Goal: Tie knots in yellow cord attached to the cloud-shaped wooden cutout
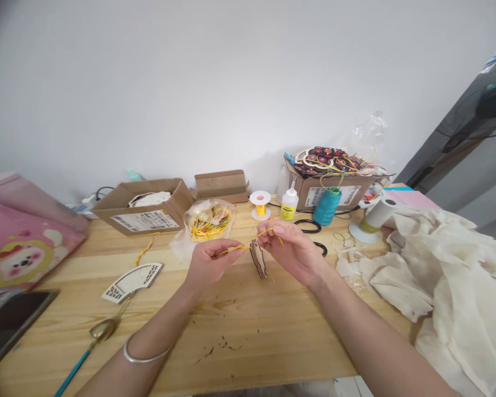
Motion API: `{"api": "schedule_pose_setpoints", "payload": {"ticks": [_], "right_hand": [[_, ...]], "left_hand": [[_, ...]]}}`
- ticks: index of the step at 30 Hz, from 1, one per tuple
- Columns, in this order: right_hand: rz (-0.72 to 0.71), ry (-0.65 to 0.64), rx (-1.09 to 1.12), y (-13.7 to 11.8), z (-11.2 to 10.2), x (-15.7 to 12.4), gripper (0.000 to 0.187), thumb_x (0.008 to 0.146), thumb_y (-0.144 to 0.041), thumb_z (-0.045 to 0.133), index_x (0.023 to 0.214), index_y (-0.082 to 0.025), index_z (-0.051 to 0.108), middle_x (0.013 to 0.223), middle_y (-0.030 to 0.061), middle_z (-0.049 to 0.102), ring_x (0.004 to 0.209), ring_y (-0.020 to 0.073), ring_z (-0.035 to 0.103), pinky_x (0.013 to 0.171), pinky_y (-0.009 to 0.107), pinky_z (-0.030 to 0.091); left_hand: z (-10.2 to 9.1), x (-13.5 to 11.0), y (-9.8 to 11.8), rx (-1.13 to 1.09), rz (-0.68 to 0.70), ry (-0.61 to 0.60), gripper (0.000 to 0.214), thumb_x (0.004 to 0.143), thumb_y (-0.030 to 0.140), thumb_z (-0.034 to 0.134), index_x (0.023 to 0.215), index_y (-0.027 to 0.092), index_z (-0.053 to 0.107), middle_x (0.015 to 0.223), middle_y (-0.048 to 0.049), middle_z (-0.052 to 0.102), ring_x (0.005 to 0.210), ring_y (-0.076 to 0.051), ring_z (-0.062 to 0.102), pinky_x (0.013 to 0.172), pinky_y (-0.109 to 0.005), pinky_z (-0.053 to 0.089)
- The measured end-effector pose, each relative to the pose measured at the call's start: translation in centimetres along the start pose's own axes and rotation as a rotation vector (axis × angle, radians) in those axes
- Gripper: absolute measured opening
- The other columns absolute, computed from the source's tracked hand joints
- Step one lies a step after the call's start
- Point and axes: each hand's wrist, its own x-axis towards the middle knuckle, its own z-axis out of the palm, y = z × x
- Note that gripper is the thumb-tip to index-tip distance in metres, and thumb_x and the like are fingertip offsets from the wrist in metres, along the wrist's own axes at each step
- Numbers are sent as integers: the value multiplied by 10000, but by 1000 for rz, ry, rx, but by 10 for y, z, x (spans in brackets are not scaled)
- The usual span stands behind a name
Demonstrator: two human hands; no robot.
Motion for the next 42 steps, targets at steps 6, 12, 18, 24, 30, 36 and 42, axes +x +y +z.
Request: {"api": "schedule_pose_setpoints", "payload": {"ticks": [6,12,18,24,30,36,42], "right_hand": [[-32,86,199,1,-4,2,205,684,-377,442,567,-208,436,821,17,508,807,156,490,804,354,374],[-209,256,201,1,-2,6,127,738,-306,422,752,-252,536,859,-3,536,841,142,502,831,346,360],[-496,202,-529,2,11,-2,318,683,-355,534,981,-246,526,1049,43,506,1015,209,416,887,386,300],[-590,102,-1134,13,20,-3,212,685,-284,559,894,-274,594,999,22,545,983,202,430,908,425,229],[-652,142,-1155,15,16,0,94,693,-215,551,731,-258,625,896,10,563,907,175,463,881,408,255],[-459,208,-882,17,21,-1,73,699,-210,540,649,-202,593,734,15,533,742,139,494,718,316,381],[-340,224,-705,19,23,0,87,692,-212,543,619,-183,580,737,11,515,708,120,504,687,274,391]], "left_hand": [[-1,-1,3,-67,-78,15,195,537,273,653,682,142,652,506,16,573,377,-30,389,356,-153,293],[-3,0,3,-143,-102,9,161,520,242,671,640,136,650,597,-10,630,497,-64,505,459,-158,387],[-3,-1,6,-137,-118,3,135,515,234,672,594,129,645,536,-4,618,453,-65,502,428,-158,372],[-3,-2,6,-155,-72,-93,134,531,229,661,620,129,652,600,-25,642,521,-109,550,477,-187,405],[-2,-3,3,-111,-61,-124,107,557,226,646,611,132,648,527,8,603,430,-49,453,407,-155,328],[-2,-2,2,-91,-72,-134,120,551,237,646,604,129,645,475,11,555,400,-51,399,379,-173,270],[-3,-4,6,-119,-72,-141,145,604,267,606,655,135,644,502,18,541,422,-40,384,396,-165,264]]}}
